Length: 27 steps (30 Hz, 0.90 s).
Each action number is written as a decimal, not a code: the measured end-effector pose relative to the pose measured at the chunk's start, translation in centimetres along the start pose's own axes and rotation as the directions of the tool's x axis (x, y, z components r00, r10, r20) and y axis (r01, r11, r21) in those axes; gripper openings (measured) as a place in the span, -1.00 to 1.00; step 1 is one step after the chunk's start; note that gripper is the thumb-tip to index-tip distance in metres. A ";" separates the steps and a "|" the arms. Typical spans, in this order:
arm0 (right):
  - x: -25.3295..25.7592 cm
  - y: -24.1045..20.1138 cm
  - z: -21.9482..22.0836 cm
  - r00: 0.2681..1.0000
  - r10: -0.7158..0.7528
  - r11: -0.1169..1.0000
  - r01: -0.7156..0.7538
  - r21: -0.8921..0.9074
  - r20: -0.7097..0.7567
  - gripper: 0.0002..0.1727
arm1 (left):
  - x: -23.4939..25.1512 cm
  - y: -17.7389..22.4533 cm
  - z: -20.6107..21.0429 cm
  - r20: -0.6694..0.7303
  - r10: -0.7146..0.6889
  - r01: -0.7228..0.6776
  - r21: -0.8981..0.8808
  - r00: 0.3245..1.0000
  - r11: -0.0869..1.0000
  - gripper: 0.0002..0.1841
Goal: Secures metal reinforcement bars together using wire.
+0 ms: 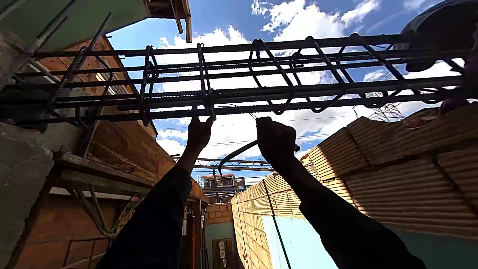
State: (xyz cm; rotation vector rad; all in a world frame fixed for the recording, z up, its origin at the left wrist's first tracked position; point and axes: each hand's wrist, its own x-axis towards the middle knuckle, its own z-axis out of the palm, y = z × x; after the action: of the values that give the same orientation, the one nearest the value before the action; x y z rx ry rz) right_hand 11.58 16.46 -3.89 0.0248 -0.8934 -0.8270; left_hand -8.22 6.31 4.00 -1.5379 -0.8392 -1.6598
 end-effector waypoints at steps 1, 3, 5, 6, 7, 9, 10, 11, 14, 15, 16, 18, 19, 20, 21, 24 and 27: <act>0.4 -0.3 0.5 0.999 -0.040 0.999 0.040 0.023 -0.003 -0.67 | 0.0 0.2 0.2 -0.021 0.010 -0.011 -0.009 1.000 1.000 -0.27; 1.4 -1.2 1.4 0.993 -0.105 0.994 0.103 0.048 0.046 -0.69 | -0.2 0.2 0.7 -0.104 0.052 -0.058 -0.054 0.993 0.997 -0.29; 2.8 -2.3 2.1 0.981 -0.148 0.988 0.142 0.057 0.124 -0.77 | -0.4 0.1 0.8 -0.147 0.085 -0.097 -0.080 0.986 0.992 -0.22; 3.6 -2.9 2.4 0.974 -0.152 0.988 0.143 0.063 0.170 -0.78 | -0.5 -0.1 0.7 -0.146 0.113 -0.125 -0.075 0.983 0.989 -0.22; 4.4 -3.5 2.5 0.963 -0.144 0.989 0.132 0.067 0.227 -0.77 | -0.3 -0.6 0.6 -0.143 0.176 -0.185 -0.047 0.974 0.982 -0.29; 5.7 -4.3 2.8 0.933 -0.145 0.989 0.129 0.069 0.330 -0.76 | 0.3 -2.0 0.1 -0.123 0.372 -0.366 0.072 0.920 0.928 -0.54; 6.1 -4.4 2.9 0.919 -0.143 0.990 0.128 0.064 0.367 -0.75 | 0.7 -2.5 -0.1 -0.111 0.446 -0.429 0.144 0.888 0.892 -0.62; 6.5 -4.5 2.8 0.909 -0.134 0.991 0.122 0.055 0.395 -0.74 | 0.9 -2.8 -0.5 -0.103 0.507 -0.475 0.232 0.856 0.849 -0.66; 7.5 -5.0 2.1 0.854 -0.068 0.997 0.046 0.054 0.515 -0.67 | 0.3 -2.4 -1.3 -0.063 0.563 -0.498 0.390 0.824 0.774 -0.69; 7.7 -5.4 1.8 0.830 -0.031 0.998 -0.008 0.067 0.556 -0.68 | -0.3 -1.8 -1.6 -0.037 0.503 -0.458 0.362 0.863 0.812 -0.69; 7.1 -5.7 2.0 0.842 -0.007 0.994 -0.054 0.096 0.540 -0.71 | -1.0 -1.3 -1.7 -0.009 0.435 -0.412 0.303 0.901 0.859 -0.66; 3.9 -6.4 4.3 0.931 0.062 0.966 -0.146 0.212 0.360 -0.76 | -2.5 -0.3 -1.4 0.000 0.335 -0.332 0.134 0.942 0.934 -0.66; 2.3 -7.2 5.8 0.959 0.126 0.945 -0.194 0.264 0.256 -0.78 | -3.1 0.3 -1.2 0.006 0.291 -0.291 0.098 0.957 0.952 -0.67; 1.2 -8.0 7.2 0.966 0.190 0.922 -0.236 0.308 0.173 -0.83 | -3.6 0.9 -1.2 0.022 0.272 -0.273 0.107 0.962 0.956 -0.69; 0.5 -8.6 8.5 0.963 0.237 0.901 -0.268 0.342 0.130 -0.91 | -3.7 1.3 -1.3 0.053 0.272 -0.277 0.138 0.961 0.951 -0.72; 0.1 -8.5 9.9 0.966 0.245 0.905 -0.259 0.336 0.084 -0.93 | -3.7 1.9 -1.9 0.217 0.242 -0.286 0.202 0.946 0.937 -0.75; 0.2 -7.9 9.0 0.971 0.206 0.931 -0.231 0.284 0.118 -0.91 | -3.4 2.7 -2.7 0.303 0.135 -0.207 0.221 0.943 0.953 -0.59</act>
State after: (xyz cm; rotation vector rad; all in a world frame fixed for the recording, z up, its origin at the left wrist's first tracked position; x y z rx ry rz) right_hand 0.44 13.59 -0.60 0.1497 -1.0755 -0.4834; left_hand -7.27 2.80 0.33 -1.6406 -0.9909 -1.1733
